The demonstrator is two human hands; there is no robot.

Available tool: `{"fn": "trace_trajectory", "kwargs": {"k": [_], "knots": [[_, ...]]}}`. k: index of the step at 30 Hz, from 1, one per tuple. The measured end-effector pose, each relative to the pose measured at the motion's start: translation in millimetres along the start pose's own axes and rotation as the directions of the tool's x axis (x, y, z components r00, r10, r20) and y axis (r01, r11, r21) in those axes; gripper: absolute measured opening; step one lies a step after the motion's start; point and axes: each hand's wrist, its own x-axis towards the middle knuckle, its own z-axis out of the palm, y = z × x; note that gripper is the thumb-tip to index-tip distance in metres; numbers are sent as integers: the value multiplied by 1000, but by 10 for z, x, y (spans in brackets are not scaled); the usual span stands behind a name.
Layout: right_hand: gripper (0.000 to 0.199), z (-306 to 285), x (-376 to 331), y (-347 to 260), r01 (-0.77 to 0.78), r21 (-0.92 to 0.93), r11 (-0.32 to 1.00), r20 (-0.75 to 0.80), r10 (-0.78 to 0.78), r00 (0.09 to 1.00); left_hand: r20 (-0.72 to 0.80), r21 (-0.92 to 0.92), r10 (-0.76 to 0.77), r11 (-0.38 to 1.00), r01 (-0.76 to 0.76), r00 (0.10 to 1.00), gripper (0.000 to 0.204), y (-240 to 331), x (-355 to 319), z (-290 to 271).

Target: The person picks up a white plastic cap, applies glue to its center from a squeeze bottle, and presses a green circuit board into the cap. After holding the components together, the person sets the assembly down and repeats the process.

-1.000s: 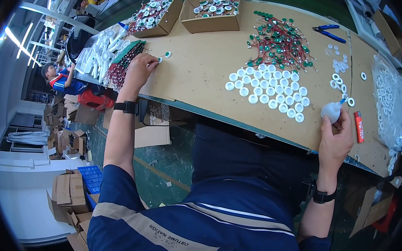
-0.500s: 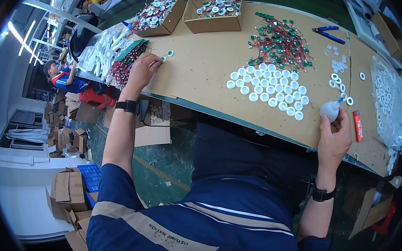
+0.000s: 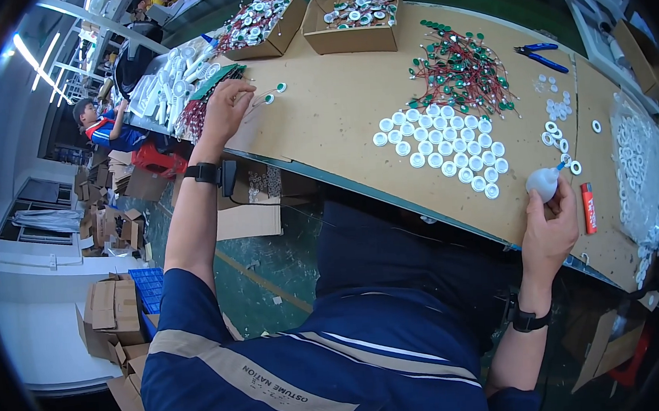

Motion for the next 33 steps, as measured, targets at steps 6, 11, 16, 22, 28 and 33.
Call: {"fn": "trace_trajectory", "kwargs": {"k": [6,11,16,22,28,33], "knots": [[57,-6,2,4,-9,-13,1000,5,9,1000,105,27,-62,998,60,993,25,94,189,39],[57,-12,-3,19,-3,-9,1000,4,3,1000,224,33,-123,992,118,967,34,243,363,96],[56,-5,-12,31,10,-11,1000,-8,-10,1000,320,-14,-115,992,126,940,36,318,394,117],[55,0,2,16,6,-8,1000,1,-6,1000,239,27,-81,997,76,968,32,358,365,106],[56,-9,4,20,9,-14,1000,-1,-9,1000,181,19,25,999,-29,983,25,262,297,148],[56,2,2,45,15,-9,1000,-2,-15,1000,165,20,70,997,-74,984,23,247,225,174]]}}
